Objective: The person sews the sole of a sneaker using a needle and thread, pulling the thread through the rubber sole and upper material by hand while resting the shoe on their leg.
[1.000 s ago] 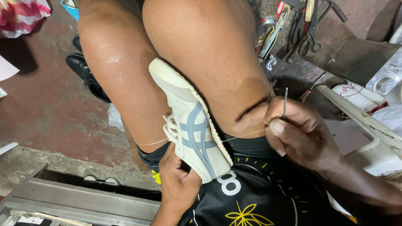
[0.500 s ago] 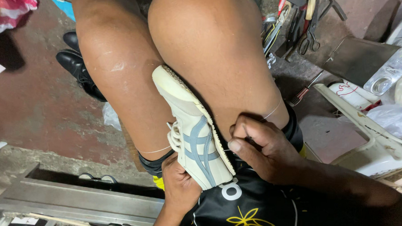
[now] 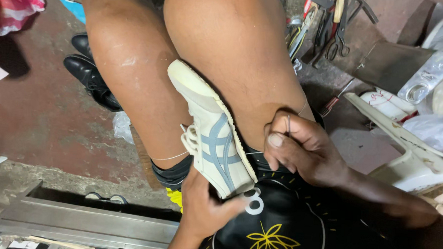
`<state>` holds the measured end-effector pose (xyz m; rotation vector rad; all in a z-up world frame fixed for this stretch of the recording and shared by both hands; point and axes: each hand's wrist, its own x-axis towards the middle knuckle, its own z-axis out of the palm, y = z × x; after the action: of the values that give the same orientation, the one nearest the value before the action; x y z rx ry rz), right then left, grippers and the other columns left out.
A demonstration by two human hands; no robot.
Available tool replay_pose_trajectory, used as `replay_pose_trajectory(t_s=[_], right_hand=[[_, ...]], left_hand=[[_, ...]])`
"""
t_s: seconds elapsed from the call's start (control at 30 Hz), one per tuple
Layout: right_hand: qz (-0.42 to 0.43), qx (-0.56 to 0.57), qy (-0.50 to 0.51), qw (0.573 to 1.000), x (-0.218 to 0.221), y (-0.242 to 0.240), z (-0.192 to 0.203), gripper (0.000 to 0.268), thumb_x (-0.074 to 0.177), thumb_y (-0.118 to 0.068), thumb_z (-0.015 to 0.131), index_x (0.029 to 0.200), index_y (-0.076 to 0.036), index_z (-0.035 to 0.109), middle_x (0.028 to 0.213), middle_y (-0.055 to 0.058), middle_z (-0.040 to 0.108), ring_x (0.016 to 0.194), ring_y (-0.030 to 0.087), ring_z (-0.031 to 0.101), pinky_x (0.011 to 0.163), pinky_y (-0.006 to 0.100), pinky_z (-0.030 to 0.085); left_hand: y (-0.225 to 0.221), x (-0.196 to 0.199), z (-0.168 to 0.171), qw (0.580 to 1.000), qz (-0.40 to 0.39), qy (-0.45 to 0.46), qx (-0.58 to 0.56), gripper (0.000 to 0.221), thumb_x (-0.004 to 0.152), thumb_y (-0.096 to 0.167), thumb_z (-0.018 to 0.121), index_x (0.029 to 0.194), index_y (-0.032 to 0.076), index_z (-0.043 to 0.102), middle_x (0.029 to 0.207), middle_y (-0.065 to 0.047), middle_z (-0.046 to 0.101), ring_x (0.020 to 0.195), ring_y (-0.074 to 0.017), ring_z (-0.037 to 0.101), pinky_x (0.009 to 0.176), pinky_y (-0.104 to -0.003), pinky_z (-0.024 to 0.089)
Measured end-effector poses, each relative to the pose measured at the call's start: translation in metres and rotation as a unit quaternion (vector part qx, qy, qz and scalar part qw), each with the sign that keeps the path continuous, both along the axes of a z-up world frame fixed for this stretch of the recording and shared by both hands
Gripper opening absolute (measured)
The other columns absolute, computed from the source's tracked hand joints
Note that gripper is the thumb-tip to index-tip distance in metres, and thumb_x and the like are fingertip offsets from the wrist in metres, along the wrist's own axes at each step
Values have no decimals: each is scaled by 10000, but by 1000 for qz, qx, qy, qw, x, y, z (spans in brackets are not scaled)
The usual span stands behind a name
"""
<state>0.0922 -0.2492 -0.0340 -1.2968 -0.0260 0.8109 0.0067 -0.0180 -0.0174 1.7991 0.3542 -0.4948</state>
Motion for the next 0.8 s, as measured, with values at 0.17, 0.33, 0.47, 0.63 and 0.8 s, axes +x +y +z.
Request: replay_pose_trajectory(t_s=[0.17,0.33,0.47,0.63,0.8], right_hand=[[-20,7,-54,998,-5,0,13,191,1113,-95,444,933,-49,492,923,73,619,837,116,640,703,236,499],[-24,-5,-133,991,-7,-7,18,146,1095,-99,451,1007,-23,539,1115,135,627,1011,159,657,831,277,532],[-24,-35,-92,995,-7,-15,19,130,1059,-112,490,1037,-23,582,1155,140,695,690,58,552,547,195,461],[-25,-20,-109,994,-5,-18,20,132,1038,-92,485,1082,0,569,1156,163,654,830,108,675,489,184,474],[-31,-13,-124,992,-6,-18,19,98,1051,-82,484,1050,-9,549,1179,178,641,827,95,676,515,186,487]], left_hand=[[3,-26,-12,1000,-2,-10,29,315,966,282,685,1040,-19,740,990,-113,784,901,-245,774,837,-342,582],[21,-58,-38,926,226,109,-281,426,923,170,686,1275,-66,642,1169,-122,723,1020,-196,660,899,-328,510],[26,-72,-50,860,275,78,-422,653,846,187,709,1410,-73,506,1288,-159,665,1160,-254,660,1027,-387,504],[26,-72,-50,846,265,58,-459,782,814,242,710,1459,-116,449,1341,-205,638,1215,-288,649,1079,-397,487],[27,-67,-53,829,259,61,-491,815,794,250,717,1466,-116,437,1343,-217,635,1213,-307,652,1084,-416,493]])
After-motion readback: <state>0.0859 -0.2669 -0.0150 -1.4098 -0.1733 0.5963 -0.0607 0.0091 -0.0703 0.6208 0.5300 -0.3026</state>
